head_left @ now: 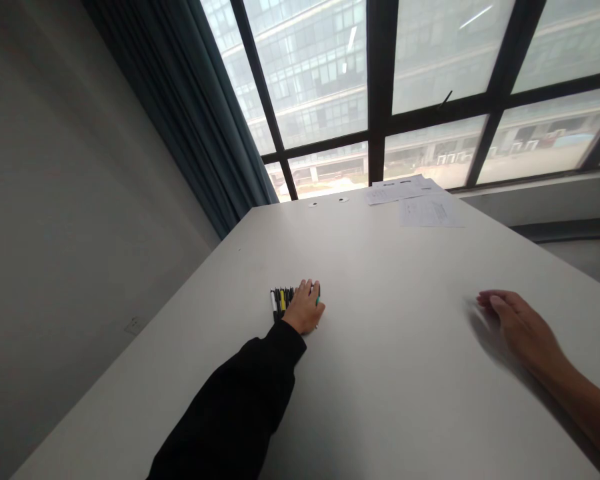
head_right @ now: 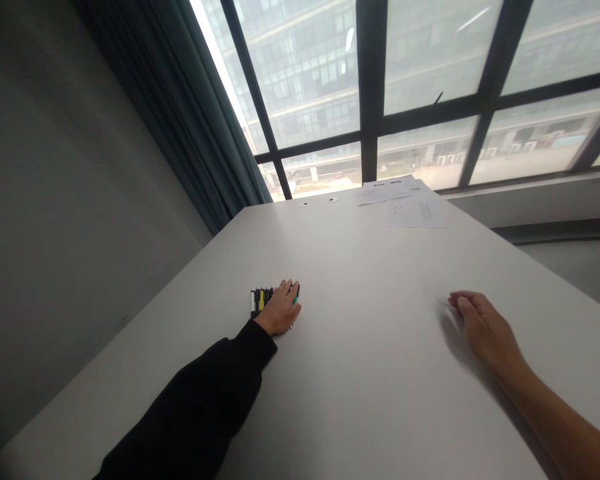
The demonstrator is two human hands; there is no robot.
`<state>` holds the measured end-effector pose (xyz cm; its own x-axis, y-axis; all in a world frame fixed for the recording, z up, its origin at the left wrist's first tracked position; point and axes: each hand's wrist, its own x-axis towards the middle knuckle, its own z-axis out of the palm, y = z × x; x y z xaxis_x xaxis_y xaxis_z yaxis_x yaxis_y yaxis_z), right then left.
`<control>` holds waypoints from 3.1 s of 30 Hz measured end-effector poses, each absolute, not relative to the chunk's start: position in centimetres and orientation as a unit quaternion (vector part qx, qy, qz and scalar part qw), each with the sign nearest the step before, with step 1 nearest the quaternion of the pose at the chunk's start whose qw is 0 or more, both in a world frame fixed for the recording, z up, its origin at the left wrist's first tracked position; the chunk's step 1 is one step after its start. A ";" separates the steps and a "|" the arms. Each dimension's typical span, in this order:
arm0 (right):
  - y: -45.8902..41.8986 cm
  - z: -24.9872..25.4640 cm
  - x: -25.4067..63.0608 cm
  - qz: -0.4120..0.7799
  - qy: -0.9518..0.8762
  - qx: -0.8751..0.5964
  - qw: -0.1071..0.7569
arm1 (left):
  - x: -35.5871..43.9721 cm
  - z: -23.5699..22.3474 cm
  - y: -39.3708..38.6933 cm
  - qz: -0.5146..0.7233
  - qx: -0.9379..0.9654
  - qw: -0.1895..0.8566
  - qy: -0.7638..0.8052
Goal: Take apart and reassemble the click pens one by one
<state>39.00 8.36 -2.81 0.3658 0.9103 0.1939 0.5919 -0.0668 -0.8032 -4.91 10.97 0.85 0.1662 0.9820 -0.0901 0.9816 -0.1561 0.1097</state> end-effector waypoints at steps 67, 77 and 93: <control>4.0 -1.5 32.1 -0.027 -0.923 -0.343 0.176 | -4.1 1.4 0.1 0.112 0.916 0.194 0.332; 4.1 -2.0 32.4 -0.020 -0.923 -0.349 0.160 | -4.1 1.4 0.1 0.122 0.916 0.187 0.332; 3.8 -2.2 32.4 0.005 -0.916 -0.357 0.183 | -6.0 -1.0 2.8 0.244 0.808 -0.077 0.530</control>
<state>32.41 3.84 -2.20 -0.6772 0.6566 0.3322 0.6527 0.7444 -0.1408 -6.02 2.85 -0.96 0.3187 0.8192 0.4767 0.8947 -0.4261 0.1342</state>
